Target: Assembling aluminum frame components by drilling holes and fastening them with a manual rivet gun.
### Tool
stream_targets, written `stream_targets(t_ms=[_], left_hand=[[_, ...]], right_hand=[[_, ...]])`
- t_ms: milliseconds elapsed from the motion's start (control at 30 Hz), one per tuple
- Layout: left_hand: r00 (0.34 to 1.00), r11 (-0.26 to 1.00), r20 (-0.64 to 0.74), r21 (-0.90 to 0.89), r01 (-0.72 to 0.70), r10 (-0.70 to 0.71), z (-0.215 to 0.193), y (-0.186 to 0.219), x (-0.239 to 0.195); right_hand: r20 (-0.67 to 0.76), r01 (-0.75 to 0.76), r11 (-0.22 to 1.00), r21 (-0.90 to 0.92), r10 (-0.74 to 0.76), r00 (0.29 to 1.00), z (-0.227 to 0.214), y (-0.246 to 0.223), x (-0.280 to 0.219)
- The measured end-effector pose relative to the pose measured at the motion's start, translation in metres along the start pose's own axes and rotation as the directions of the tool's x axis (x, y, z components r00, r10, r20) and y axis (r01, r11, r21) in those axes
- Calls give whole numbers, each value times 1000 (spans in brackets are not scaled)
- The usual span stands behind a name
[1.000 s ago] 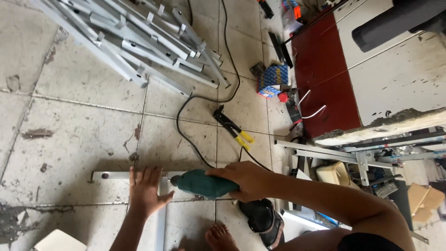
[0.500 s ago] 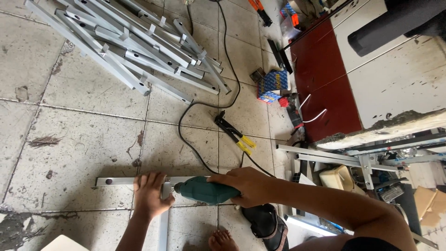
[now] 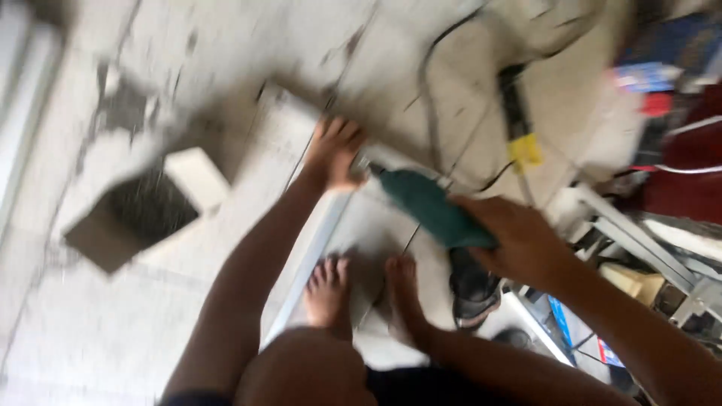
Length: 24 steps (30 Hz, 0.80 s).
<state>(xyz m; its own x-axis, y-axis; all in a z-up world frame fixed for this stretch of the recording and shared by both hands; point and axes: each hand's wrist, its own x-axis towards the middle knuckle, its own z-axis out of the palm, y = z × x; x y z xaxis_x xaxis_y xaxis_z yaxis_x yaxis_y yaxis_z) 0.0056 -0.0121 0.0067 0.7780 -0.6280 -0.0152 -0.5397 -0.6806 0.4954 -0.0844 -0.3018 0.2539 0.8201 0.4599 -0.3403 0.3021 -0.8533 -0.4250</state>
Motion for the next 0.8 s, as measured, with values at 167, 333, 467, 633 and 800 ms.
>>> stream_targets(t_ms=[167,333,467,633,800], left_hand=[[984,998,-170,-34,-55,49,-11,4,-1],[974,997,-215,-30,-76,68,-13,5,-1],[982,998,-177,-17,-64,60,-2,-2,1],[989,998,-135,5,-64,64,-8,0,0],[995,997,-55,6,-83,83,-15,0,3]], right_hand=[[-29,12,999,33,-12,1000,-13,-18,10],[10,12,1000,-12,-11,1000,-14,-17,13],[-13,30,1000,4,-30,999,-14,-14,19],[4,90,995,43,-90,996,-23,-21,24],[28,65,996,-56,-64,998,-26,-25,24]])
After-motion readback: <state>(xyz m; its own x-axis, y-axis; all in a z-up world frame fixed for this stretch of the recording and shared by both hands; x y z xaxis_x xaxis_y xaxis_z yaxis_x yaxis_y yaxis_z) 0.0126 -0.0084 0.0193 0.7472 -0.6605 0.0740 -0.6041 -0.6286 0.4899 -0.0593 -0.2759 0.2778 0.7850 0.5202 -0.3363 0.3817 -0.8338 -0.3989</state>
